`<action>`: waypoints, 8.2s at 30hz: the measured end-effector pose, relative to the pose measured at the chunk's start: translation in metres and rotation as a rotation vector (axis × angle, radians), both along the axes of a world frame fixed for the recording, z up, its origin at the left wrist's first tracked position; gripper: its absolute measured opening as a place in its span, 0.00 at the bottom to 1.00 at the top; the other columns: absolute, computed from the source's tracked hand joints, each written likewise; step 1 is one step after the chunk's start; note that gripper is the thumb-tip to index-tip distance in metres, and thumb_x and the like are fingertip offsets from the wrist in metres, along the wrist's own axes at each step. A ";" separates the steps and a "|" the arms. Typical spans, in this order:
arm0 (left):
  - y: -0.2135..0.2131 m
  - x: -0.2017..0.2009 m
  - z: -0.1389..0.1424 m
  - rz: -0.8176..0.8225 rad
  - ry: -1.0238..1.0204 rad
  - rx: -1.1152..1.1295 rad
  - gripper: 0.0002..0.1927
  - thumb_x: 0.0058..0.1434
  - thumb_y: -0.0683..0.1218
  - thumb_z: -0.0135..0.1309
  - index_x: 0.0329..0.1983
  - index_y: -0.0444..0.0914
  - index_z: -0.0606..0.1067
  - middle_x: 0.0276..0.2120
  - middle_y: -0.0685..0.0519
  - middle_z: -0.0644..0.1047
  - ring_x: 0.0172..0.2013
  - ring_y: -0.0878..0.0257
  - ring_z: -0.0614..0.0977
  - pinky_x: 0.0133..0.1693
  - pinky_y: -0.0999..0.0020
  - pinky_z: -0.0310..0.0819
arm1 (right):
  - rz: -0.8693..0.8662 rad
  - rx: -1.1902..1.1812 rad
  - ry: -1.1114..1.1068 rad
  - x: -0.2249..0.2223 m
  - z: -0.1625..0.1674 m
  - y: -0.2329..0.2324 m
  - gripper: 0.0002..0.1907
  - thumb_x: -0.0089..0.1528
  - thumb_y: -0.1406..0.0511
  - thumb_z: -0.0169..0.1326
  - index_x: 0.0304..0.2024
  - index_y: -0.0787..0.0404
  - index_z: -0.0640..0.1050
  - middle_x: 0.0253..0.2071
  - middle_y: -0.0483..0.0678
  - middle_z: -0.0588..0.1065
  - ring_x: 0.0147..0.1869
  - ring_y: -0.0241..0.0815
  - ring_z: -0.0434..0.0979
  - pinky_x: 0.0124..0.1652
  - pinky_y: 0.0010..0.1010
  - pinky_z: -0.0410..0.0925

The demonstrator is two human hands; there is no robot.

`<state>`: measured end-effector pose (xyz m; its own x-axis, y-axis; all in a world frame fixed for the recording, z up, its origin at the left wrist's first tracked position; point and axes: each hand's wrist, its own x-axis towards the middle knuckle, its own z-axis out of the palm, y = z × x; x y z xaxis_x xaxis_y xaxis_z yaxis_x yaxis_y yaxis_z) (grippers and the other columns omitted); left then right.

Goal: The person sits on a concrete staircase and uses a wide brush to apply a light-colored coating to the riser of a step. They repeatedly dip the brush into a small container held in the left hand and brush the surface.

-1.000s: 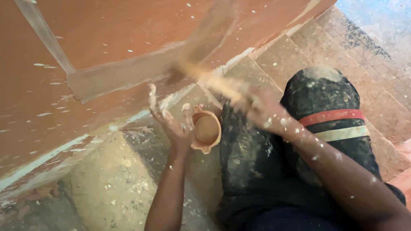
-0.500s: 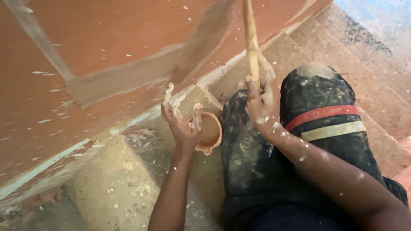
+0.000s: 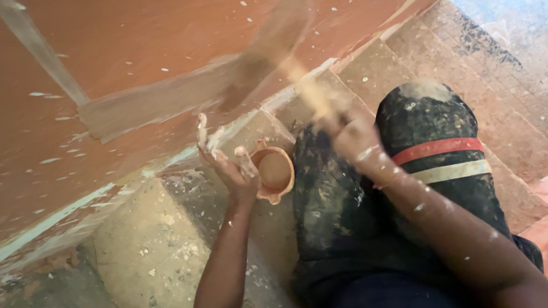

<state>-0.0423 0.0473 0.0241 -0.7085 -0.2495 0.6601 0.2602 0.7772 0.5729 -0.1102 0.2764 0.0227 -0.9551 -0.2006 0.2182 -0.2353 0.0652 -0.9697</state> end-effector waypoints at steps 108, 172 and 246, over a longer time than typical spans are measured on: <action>-0.008 0.002 -0.006 0.005 0.034 0.054 0.26 0.77 0.59 0.40 0.64 0.35 0.58 0.73 0.32 0.56 0.73 0.37 0.60 0.73 0.41 0.52 | -0.171 -0.271 -0.300 0.004 0.008 -0.014 0.15 0.71 0.69 0.51 0.60 0.60 0.71 0.34 0.44 0.72 0.31 0.34 0.71 0.27 0.25 0.64; -0.008 0.007 -0.009 -0.003 0.054 0.113 0.30 0.77 0.65 0.36 0.64 0.35 0.58 0.76 0.33 0.52 0.77 0.37 0.56 0.73 0.43 0.49 | -0.375 0.128 0.076 -0.025 0.005 0.017 0.23 0.66 0.66 0.58 0.64 0.65 0.71 0.55 0.57 0.77 0.54 0.51 0.79 0.53 0.38 0.70; -0.008 0.010 -0.009 0.052 0.061 0.076 0.29 0.79 0.62 0.30 0.64 0.32 0.58 0.73 0.33 0.54 0.75 0.38 0.57 0.73 0.44 0.54 | 0.530 -0.003 -0.201 0.017 -0.056 -0.028 0.16 0.64 0.70 0.59 0.53 0.63 0.74 0.47 0.45 0.73 0.53 0.36 0.72 0.50 0.25 0.67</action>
